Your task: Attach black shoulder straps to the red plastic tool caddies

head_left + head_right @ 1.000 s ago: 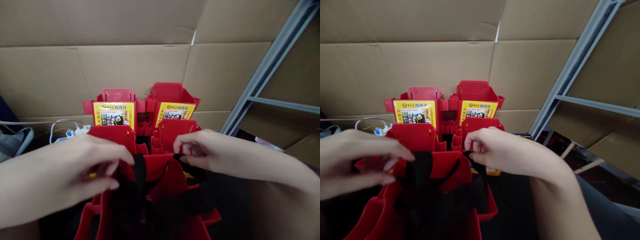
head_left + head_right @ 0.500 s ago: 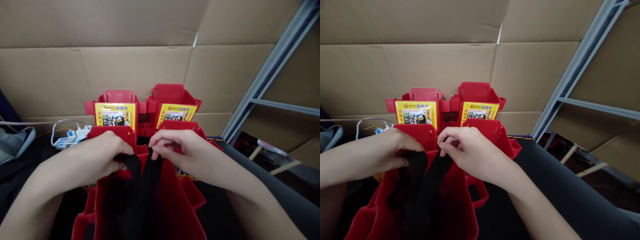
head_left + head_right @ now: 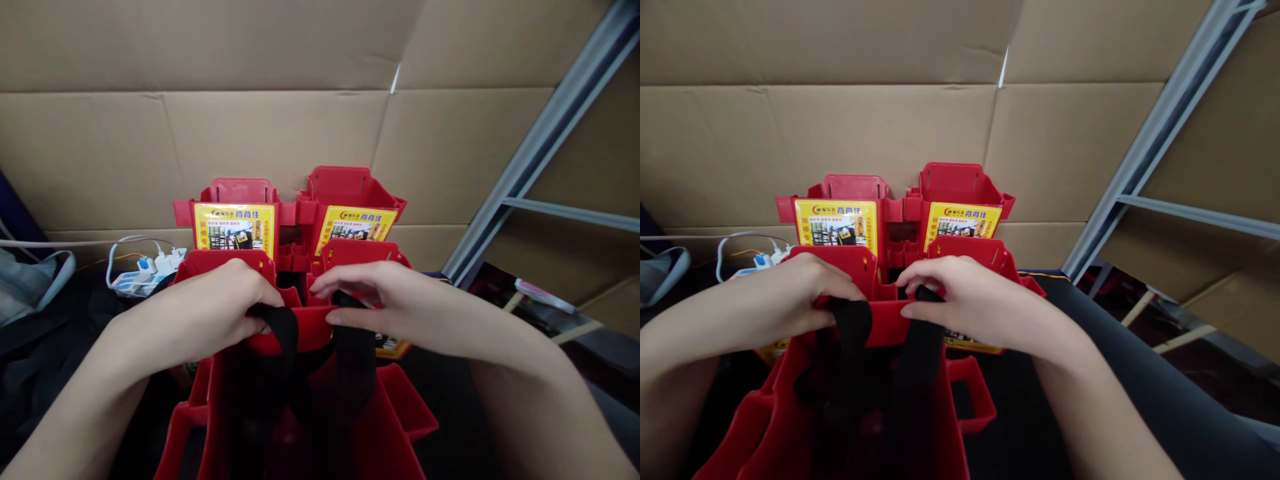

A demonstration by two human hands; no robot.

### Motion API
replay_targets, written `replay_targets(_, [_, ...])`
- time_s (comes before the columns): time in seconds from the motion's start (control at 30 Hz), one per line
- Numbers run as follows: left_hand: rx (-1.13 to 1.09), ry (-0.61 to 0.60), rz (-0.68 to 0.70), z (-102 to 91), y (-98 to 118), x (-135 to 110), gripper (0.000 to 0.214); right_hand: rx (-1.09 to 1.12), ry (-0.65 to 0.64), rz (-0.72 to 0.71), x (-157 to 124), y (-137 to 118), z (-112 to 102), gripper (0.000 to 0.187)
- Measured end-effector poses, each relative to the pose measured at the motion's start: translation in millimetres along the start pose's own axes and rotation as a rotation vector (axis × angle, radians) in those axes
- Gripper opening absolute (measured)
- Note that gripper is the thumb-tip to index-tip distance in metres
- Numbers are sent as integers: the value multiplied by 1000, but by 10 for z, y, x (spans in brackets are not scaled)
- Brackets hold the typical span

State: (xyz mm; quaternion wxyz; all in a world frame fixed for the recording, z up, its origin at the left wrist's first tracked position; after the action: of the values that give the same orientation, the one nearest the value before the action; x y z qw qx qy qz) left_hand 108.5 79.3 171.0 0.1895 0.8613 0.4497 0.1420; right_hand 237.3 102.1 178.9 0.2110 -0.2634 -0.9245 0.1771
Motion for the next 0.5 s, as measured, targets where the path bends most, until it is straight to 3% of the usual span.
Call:
replay_targets(0.07, [20, -18, -2, 17, 1, -3, 19, 141, 26, 18, 54, 31, -35, 23])
replay_targets(0.17, [55, -41, -30, 29, -6, 4, 19, 274, -2, -74, 142, -80, 39, 22])
replay_targets(0.23, [77, -51, -47, 31, -16, 19, 20, 170, -41, -153, 156, -217, 159, 23])
replay_targets(0.33, [132, -54, -40, 62, -13, 34, 21, -197, -11, -189, 63, -386, 352, 32])
replay_targets(0.43, [269, 111, -19, 55, 54, -36, 28, -565, 135, -235, -179, -568, 452, 43])
replay_targets(0.5, [381, 338, 48, 19, 196, -193, 32, -668, 124, -314, -363, -665, 559, 47])
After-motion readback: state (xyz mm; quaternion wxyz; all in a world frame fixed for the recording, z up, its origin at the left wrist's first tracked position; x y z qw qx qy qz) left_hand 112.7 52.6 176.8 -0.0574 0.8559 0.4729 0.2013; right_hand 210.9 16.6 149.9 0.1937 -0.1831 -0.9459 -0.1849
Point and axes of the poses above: each hand's wrist, its own x-axis towards the middle knuckle, its own z-axis out of the palm, y = z × x, the point moved 8 cm from there along x, towards the middle knuckle, and after that the axes turned 11 degrees about -z, right-handed, at the moved point
